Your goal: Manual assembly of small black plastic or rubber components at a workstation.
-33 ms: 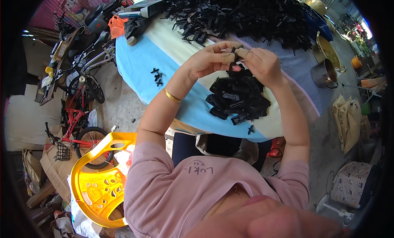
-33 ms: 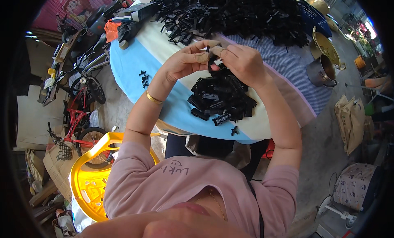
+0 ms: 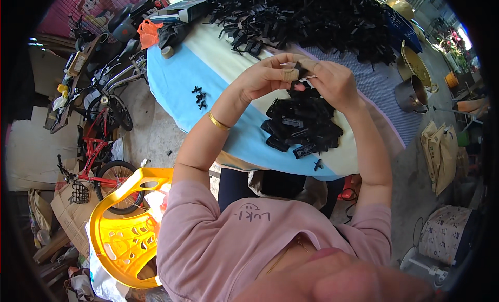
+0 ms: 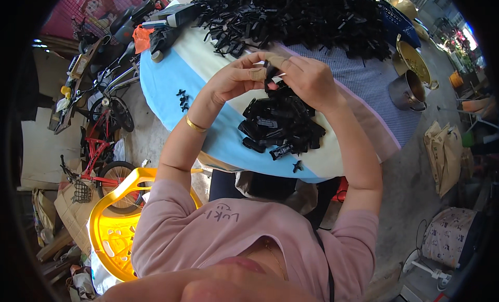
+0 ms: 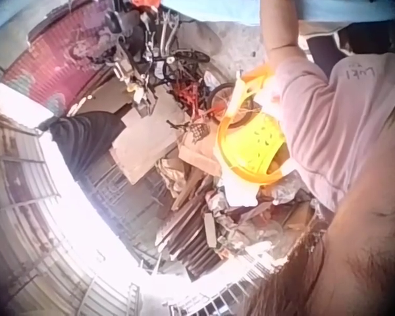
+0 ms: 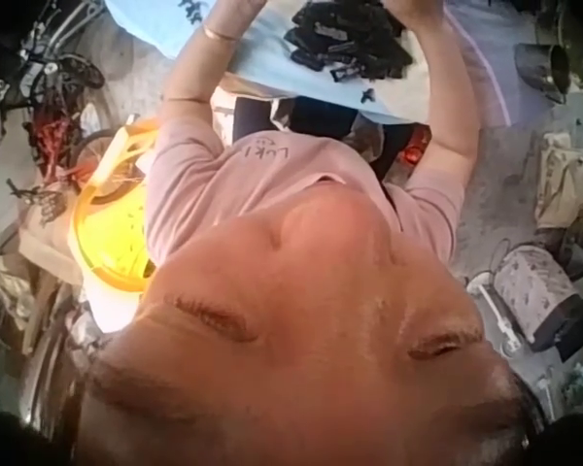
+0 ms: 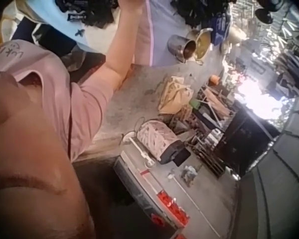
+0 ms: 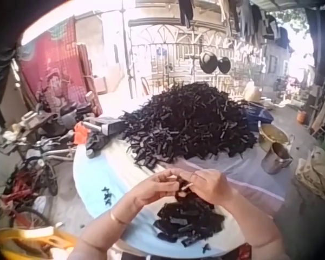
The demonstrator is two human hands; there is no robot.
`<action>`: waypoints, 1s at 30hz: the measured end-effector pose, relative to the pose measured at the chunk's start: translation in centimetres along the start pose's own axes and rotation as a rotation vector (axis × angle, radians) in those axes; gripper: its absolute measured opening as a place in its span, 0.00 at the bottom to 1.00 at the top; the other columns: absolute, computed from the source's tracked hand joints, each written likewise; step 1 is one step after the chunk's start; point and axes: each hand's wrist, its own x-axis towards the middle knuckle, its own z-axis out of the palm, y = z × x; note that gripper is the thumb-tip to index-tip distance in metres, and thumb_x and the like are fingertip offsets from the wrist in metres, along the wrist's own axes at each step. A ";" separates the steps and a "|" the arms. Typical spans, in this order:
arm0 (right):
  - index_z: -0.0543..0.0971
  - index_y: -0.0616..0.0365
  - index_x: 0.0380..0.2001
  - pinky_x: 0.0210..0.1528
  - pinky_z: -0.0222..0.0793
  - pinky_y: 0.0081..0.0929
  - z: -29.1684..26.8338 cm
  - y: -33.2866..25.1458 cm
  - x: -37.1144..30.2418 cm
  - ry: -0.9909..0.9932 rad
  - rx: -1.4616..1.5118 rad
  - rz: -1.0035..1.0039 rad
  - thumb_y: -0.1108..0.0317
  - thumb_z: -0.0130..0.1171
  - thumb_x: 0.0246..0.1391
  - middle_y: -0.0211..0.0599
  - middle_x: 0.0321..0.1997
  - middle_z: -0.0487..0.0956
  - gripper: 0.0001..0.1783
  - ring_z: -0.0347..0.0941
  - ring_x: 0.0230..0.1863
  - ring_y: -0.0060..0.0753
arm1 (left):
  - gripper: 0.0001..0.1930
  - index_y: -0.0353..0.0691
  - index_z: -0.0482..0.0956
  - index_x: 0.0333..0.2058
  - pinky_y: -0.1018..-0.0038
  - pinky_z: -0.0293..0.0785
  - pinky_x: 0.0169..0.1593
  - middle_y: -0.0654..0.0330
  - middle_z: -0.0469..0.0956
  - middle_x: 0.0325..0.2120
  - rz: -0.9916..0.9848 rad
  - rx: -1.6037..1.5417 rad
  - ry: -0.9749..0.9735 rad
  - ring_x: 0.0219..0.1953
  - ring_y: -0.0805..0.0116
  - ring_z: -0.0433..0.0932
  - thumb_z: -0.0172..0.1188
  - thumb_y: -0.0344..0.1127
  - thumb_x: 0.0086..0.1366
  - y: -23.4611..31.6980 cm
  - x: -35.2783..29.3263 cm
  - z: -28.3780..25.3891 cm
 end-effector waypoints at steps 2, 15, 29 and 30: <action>0.75 0.60 0.34 0.22 0.64 0.21 -0.4 -0.4 0.1 -0.026 0.100 0.178 0.79 0.60 0.35 0.33 0.20 0.71 0.16 0.68 0.21 0.25 | 0.20 0.37 0.64 0.48 0.70 0.71 0.45 0.57 0.74 0.35 0.003 0.006 0.027 0.38 0.59 0.76 0.55 0.27 0.56 -0.4 0.1 0.3; 0.75 0.63 0.30 0.22 0.57 0.12 0.3 -1.9 -0.1 -0.004 0.724 0.824 0.68 0.49 0.54 0.25 0.17 0.70 0.09 0.62 0.20 0.13 | 0.12 0.34 0.65 0.40 0.78 0.71 0.43 0.59 0.72 0.35 0.425 0.582 0.381 0.37 0.72 0.73 0.53 0.22 0.56 -2.1 0.6 2.3; 0.75 0.63 0.29 0.21 0.56 0.10 -0.5 -2.7 0.3 0.042 0.545 0.622 0.72 0.50 0.53 0.24 0.16 0.69 0.06 0.62 0.19 0.12 | 0.13 0.32 0.67 0.40 0.81 0.70 0.42 0.62 0.72 0.33 0.511 0.570 0.414 0.36 0.77 0.72 0.55 0.23 0.55 -2.4 0.4 2.8; 0.75 0.63 0.29 0.21 0.56 0.11 -0.5 -2.6 0.3 0.028 0.565 0.645 0.72 0.50 0.53 0.24 0.16 0.68 0.06 0.62 0.19 0.12 | 0.13 0.32 0.67 0.40 0.81 0.70 0.42 0.61 0.72 0.33 0.524 0.580 0.404 0.36 0.76 0.72 0.55 0.22 0.55 -2.3 0.4 3.0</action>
